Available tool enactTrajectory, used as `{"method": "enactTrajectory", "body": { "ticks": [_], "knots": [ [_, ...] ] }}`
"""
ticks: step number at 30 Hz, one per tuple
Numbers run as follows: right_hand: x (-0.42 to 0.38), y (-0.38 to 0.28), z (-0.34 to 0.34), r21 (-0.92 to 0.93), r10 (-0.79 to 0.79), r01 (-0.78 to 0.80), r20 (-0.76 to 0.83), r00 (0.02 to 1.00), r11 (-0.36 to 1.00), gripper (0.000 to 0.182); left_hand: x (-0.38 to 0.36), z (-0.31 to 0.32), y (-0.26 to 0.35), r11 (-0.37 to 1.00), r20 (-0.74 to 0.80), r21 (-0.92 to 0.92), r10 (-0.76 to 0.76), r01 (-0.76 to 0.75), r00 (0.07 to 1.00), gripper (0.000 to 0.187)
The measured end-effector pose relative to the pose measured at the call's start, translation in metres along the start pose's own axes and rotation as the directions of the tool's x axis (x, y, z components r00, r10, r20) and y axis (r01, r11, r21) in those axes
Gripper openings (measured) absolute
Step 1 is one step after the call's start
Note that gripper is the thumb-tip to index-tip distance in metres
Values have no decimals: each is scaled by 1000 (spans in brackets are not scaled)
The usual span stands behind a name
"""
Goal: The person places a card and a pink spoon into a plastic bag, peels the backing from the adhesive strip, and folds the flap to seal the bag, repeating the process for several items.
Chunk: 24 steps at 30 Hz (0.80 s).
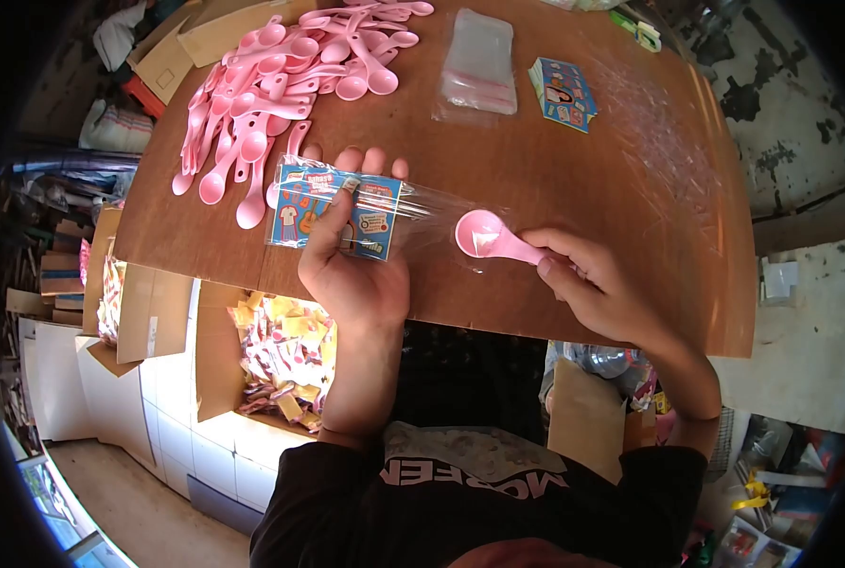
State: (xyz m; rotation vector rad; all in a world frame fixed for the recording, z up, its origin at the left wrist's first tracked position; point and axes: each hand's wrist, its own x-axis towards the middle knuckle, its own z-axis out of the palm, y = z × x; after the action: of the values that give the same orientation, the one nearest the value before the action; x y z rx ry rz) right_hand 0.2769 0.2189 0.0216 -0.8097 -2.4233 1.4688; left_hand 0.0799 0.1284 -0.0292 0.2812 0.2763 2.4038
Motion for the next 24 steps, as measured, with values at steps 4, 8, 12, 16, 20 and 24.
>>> {"method": "enactTrajectory", "body": {
  "ticks": [4,8,12,16,20,24],
  "knots": [
    [1,0,-1,-32,-49,50,18,999,998,23,0,1,0,1000,-5,-7,-9,9,1000,52],
    [4,-1,0,135,64,-73,70,996,988,25,-2,2,-3,999,25,34,-24,24,999,53],
    [12,1,2,341,86,-104,69,994,934,31,-3,5,-5,998,36,49,-50,48,998,53],
    [16,2,0,377,124,-159,115,986,913,44,1,-2,-5,998,31,43,-55,54,998,53],
    [18,0,-4,457,187,-227,131,973,860,54,-2,1,-11,992,52,43,-124,122,991,54],
    [15,9,-8,538,104,-165,144,984,827,58,-5,4,-18,982,27,92,-169,166,985,56]
  ]
}}
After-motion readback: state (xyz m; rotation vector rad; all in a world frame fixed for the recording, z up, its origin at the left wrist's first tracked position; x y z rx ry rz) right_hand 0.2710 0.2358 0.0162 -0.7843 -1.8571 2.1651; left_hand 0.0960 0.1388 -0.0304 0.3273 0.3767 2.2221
